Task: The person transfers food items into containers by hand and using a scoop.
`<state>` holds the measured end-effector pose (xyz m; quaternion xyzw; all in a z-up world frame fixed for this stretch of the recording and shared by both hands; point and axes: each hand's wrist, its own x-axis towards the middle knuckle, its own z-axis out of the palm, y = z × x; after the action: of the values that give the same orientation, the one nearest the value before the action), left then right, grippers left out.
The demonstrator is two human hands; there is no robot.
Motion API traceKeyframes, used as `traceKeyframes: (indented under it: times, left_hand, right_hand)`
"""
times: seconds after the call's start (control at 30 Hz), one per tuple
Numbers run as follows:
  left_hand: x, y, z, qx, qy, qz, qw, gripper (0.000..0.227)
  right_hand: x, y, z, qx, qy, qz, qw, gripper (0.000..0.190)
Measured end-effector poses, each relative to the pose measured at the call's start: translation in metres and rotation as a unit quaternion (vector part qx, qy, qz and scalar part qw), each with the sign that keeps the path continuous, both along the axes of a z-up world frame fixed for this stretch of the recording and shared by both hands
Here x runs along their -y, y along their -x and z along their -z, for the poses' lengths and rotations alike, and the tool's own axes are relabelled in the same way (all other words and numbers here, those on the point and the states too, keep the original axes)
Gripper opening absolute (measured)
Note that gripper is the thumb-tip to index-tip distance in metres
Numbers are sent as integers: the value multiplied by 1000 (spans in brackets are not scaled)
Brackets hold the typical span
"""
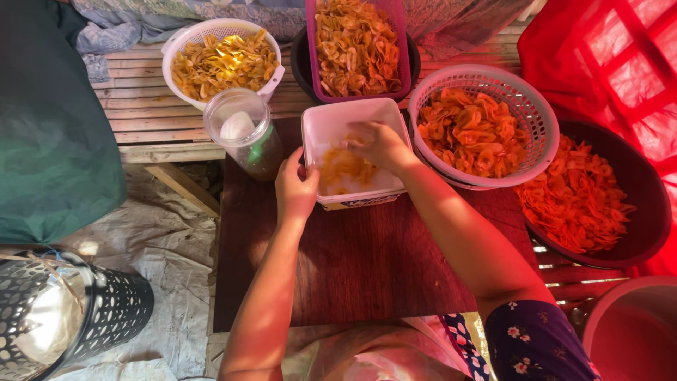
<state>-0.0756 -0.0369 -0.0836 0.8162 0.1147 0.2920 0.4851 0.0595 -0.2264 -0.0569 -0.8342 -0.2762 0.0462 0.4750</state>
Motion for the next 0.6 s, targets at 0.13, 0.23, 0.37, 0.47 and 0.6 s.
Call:
traceKeyframes:
  times: [0.13,0.23,0.37,0.47,0.6]
  left_hand:
    - [0,1,5,-1,18,1,1000,46]
    - [1,0,9,11,33,-1,999,45]
    - [2,1,8,0,80,7,997,46]
    - [-1,1,6,-12,81,11,997,46]
    - [-4,2,9,-17,99,28,995,45]
  right_hand:
    - [8,-10,9,-152,-91,68,982,38]
    - [11,-10,-8,-155,-209,96,961,38]
    - [3,31,-38,-108,103,105,983,42]
    - [5,50,-62,60,152,49,985,39]
    - [54,67,-74,339,-23,57,939,48]
